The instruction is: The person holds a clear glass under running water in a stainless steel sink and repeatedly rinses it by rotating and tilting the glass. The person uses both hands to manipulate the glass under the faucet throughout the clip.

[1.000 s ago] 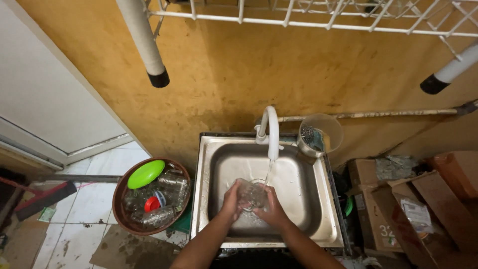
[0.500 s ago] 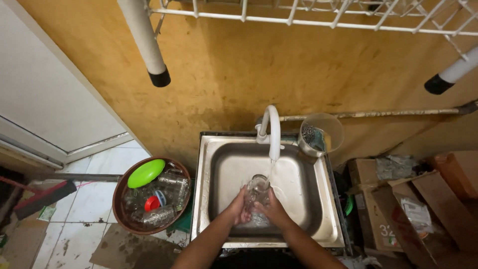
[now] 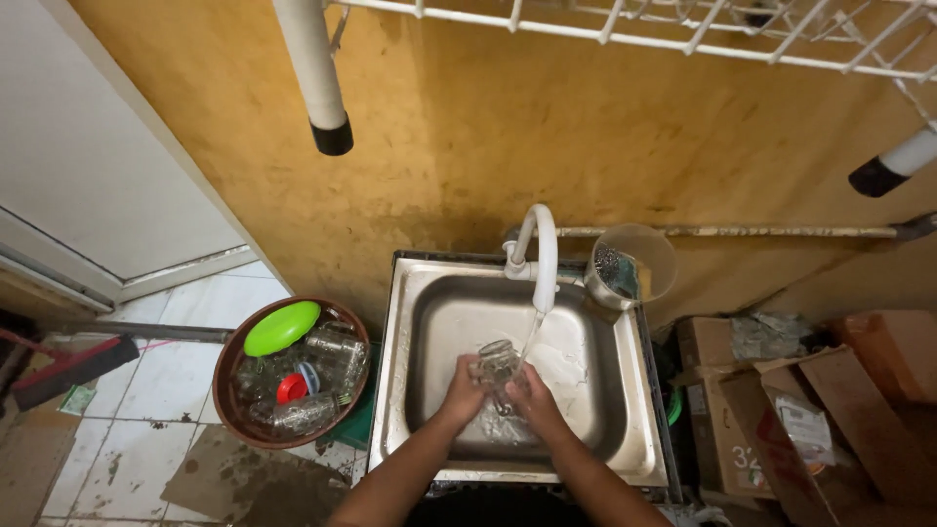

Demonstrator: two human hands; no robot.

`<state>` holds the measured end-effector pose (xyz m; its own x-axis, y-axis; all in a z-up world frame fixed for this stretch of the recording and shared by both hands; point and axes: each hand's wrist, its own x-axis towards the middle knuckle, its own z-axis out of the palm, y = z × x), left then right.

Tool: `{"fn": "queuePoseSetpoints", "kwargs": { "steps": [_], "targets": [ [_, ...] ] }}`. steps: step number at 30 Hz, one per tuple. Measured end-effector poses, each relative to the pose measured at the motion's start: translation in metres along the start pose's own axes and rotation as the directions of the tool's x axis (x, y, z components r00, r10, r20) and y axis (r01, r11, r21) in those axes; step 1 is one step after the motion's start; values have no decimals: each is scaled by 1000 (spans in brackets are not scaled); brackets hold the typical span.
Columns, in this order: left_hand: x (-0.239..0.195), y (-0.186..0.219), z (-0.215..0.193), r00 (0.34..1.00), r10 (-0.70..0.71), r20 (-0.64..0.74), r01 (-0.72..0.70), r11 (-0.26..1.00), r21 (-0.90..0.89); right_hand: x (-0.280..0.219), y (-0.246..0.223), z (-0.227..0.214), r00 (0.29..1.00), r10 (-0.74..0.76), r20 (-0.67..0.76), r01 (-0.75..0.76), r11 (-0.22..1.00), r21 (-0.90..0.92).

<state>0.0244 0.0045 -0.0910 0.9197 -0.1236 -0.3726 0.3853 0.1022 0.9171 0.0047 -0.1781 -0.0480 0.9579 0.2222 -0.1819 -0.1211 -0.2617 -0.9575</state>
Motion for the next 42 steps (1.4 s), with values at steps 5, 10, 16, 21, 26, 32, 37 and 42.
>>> {"fn": "queuePoseSetpoints", "kwargs": {
  "steps": [5, 10, 16, 21, 26, 32, 37, 42],
  "targets": [
    [-28, 44, 7, 945, 315, -91, -300, 942, 148, 0, -16, 1, 994, 82, -66, -74, 991, 111],
    [-13, 21, -1, 858, 512, -35, -475, 818, 324, -5, -17, -1, 979, 172, -107, -156, 976, 149],
    [-11, 16, 5, 961, 275, -23, -269, 952, 147, -4, -2, -2, 993, -15, -114, 54, 934, 353],
    [-29, 45, 4, 997, -58, -48, 62, 995, 78, -2, 2, -6, 992, 109, -68, -59, 859, 508],
    [-45, 62, 10, 976, -216, 13, 216, 974, -67, 6, 13, -5, 988, 21, -156, 39, 927, 372],
    [-67, 88, 13, 941, -295, 168, 306, 951, -48, 5, 9, -1, 992, -124, -10, 122, 952, 280],
    [-60, 75, 15, 931, -271, 243, 297, 952, -75, -12, -33, -2, 990, -142, 9, 135, 953, 272],
    [-57, 76, 16, 952, -283, 117, 290, 956, -46, -20, -60, 2, 999, -44, 0, 44, 995, 84]
  ]
}}
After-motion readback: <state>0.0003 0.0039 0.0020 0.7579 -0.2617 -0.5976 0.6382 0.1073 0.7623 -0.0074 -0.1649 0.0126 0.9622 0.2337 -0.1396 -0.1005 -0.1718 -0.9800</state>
